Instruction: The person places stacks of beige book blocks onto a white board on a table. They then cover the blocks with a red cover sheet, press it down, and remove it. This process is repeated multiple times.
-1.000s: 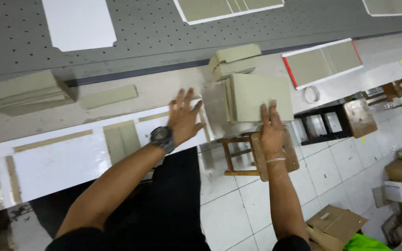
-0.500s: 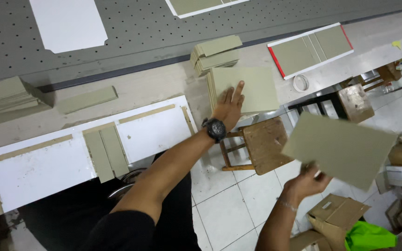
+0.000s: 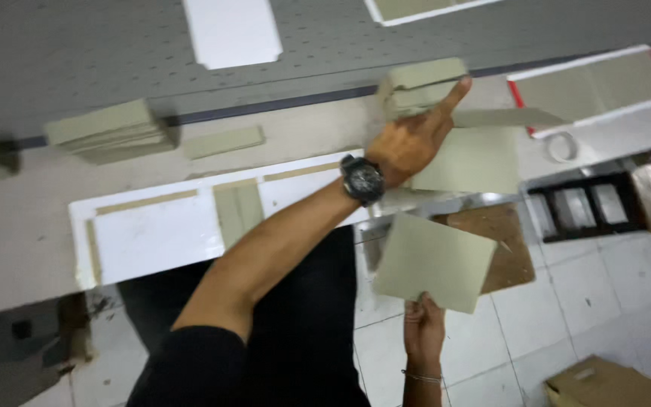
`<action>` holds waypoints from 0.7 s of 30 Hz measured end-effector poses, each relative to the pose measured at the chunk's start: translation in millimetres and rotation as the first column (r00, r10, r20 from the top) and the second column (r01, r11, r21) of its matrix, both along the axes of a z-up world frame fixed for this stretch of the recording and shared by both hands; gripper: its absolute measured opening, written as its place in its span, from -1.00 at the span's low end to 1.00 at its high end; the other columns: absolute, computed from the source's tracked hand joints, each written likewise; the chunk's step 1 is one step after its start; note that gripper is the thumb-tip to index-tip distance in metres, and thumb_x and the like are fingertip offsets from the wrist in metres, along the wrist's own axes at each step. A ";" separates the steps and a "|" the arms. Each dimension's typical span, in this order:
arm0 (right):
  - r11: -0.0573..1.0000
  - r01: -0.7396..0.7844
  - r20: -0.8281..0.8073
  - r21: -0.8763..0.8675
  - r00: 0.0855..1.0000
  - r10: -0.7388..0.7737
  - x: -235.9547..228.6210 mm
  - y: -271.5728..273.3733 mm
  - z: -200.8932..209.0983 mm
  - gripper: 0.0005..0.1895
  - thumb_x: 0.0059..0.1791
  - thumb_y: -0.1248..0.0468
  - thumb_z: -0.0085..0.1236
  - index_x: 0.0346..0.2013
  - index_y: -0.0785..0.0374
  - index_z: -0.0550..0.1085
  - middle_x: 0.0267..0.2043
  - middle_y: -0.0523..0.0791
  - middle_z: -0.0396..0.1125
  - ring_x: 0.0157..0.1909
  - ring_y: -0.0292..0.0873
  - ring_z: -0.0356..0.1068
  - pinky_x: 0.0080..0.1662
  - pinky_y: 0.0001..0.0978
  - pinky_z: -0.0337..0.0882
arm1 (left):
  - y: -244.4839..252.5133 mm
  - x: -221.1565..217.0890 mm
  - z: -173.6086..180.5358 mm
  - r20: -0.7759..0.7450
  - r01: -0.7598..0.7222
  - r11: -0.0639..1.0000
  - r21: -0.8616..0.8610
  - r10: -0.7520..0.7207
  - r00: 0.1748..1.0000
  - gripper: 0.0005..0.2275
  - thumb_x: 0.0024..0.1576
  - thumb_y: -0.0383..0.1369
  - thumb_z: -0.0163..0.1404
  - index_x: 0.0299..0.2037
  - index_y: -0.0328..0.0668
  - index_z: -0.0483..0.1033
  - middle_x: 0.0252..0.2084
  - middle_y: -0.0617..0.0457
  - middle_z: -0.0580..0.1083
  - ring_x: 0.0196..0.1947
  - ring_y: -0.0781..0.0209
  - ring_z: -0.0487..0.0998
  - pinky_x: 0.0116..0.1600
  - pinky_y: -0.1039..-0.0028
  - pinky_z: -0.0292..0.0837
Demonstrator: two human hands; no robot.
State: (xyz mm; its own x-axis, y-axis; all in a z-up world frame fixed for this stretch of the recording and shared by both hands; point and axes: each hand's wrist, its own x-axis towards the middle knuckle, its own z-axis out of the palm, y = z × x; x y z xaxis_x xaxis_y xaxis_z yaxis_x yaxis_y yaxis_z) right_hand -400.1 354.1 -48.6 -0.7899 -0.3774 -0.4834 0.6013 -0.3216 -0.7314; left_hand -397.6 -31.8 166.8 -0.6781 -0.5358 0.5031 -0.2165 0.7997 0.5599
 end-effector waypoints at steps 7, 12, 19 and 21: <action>0.618 -0.224 -0.637 0.754 -0.018 0.770 83.3 -99.7 47.0 -0.78 0.20 0.19 0.09 -0.30 0.19 0.47 -0.52 -0.31 0.18 -0.45 -0.32 0.20 0.07 -0.27 0.22 | -23.9 248.6 18.0 0.147 -0.185 0.914 -0.361 0.251 0.957 -0.53 0.00 -0.87 -0.03 0.01 -0.11 0.37 0.74 0.09 -0.18 -0.45 0.10 0.42 -0.64 0.39 0.19; 0.802 -0.561 -0.324 0.205 0.735 0.596 77.1 -154.5 -69.3 -0.84 0.14 0.42 0.17 -0.03 0.15 0.46 -0.35 -0.26 0.20 -0.35 -0.25 0.36 -0.01 -0.13 0.58 | -4.2 412.1 -40.4 0.051 -0.336 0.770 -0.542 0.429 0.902 -0.57 0.32 -0.63 -0.06 0.25 0.18 0.63 0.48 -0.09 0.42 0.03 0.08 0.70 0.10 0.32 0.60; 0.896 -0.382 0.087 0.226 0.924 0.372 99.2 -205.8 -48.5 -0.62 0.11 0.41 0.31 -0.22 0.15 0.19 -0.35 -0.19 0.13 -0.28 -0.19 0.32 -0.09 -0.19 0.63 | 56.0 541.0 -110.4 0.105 -0.360 0.778 -0.515 0.475 0.874 -0.53 0.37 -0.57 -0.23 0.31 0.20 0.62 0.38 -0.23 0.51 0.13 -0.11 0.66 0.25 0.11 0.56; 0.884 -0.384 0.096 0.265 0.923 0.372 97.4 -208.0 -52.0 -0.61 0.09 0.39 0.35 -0.21 0.17 0.20 -0.33 -0.17 0.17 -0.25 -0.16 0.36 -0.06 -0.16 0.65 | 70.9 551.9 -130.7 0.114 -0.387 0.772 -0.505 0.504 0.856 -0.53 0.39 -0.53 -0.26 0.34 0.24 0.59 0.40 -0.20 0.49 0.22 -0.15 0.61 0.30 0.02 0.50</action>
